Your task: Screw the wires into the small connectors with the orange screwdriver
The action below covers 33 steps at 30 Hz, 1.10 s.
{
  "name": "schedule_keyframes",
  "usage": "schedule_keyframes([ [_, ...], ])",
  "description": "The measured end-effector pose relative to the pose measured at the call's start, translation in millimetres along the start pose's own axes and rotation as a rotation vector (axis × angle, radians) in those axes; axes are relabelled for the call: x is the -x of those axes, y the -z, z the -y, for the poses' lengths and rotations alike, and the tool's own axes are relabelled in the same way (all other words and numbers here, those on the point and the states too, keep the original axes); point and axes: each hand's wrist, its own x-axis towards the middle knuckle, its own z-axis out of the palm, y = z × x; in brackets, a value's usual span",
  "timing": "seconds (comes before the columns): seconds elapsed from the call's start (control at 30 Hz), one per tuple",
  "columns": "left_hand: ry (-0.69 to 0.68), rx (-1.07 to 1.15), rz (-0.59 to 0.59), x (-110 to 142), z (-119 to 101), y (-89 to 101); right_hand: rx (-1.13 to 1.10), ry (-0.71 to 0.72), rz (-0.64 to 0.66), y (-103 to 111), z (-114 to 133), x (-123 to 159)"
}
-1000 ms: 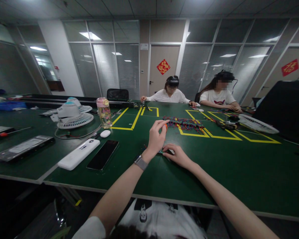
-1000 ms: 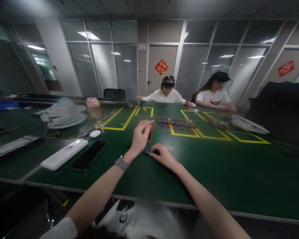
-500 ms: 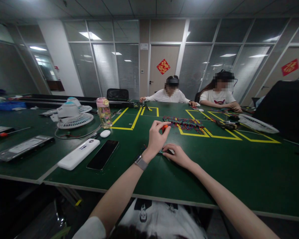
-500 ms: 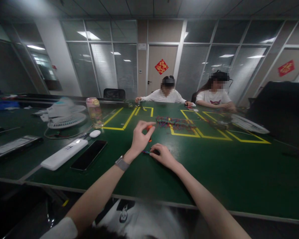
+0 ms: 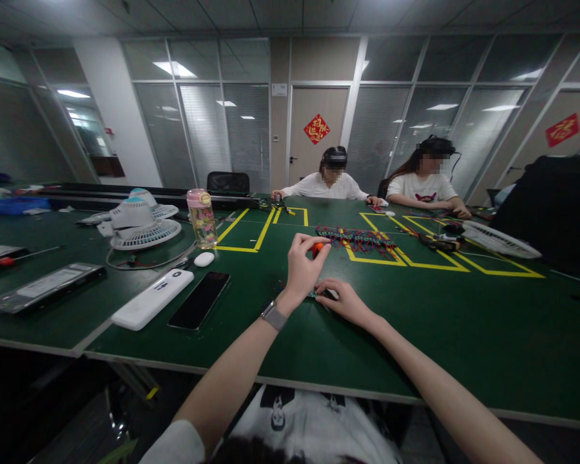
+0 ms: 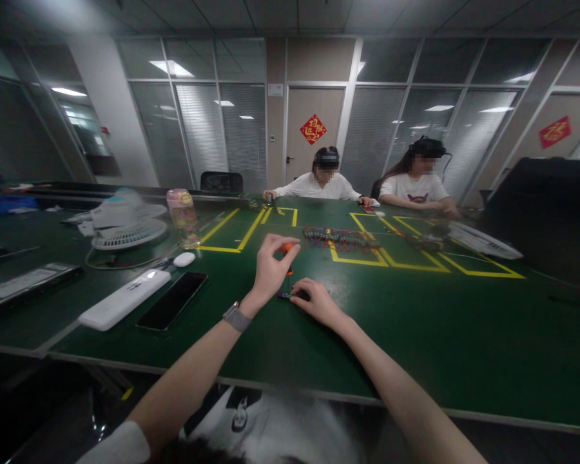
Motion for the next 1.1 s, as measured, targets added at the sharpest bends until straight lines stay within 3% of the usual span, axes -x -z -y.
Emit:
schedule_keyframes([
  [0.1,0.016,0.014,0.006,-0.1,1.5,0.2,0.003,-0.002,0.001,-0.6,-1.2,0.0],
  [0.23,0.051,0.133,0.101,0.3,1.5,-0.7,0.004,0.008,0.002,-0.8,-2.0,-0.1],
  [0.47,0.038,-0.034,0.033,-0.4,2.2,-0.6,0.008,0.002,0.006,0.1,0.4,-0.4],
  [0.73,0.027,0.115,0.078,-1.1,6.4,-2.1,-0.004,0.000,0.006,-0.1,-0.4,0.0],
  [1.1,0.007,0.013,0.087,0.9,-0.6,0.3,-0.002,-0.002,0.001,-0.4,-0.4,-0.2],
])
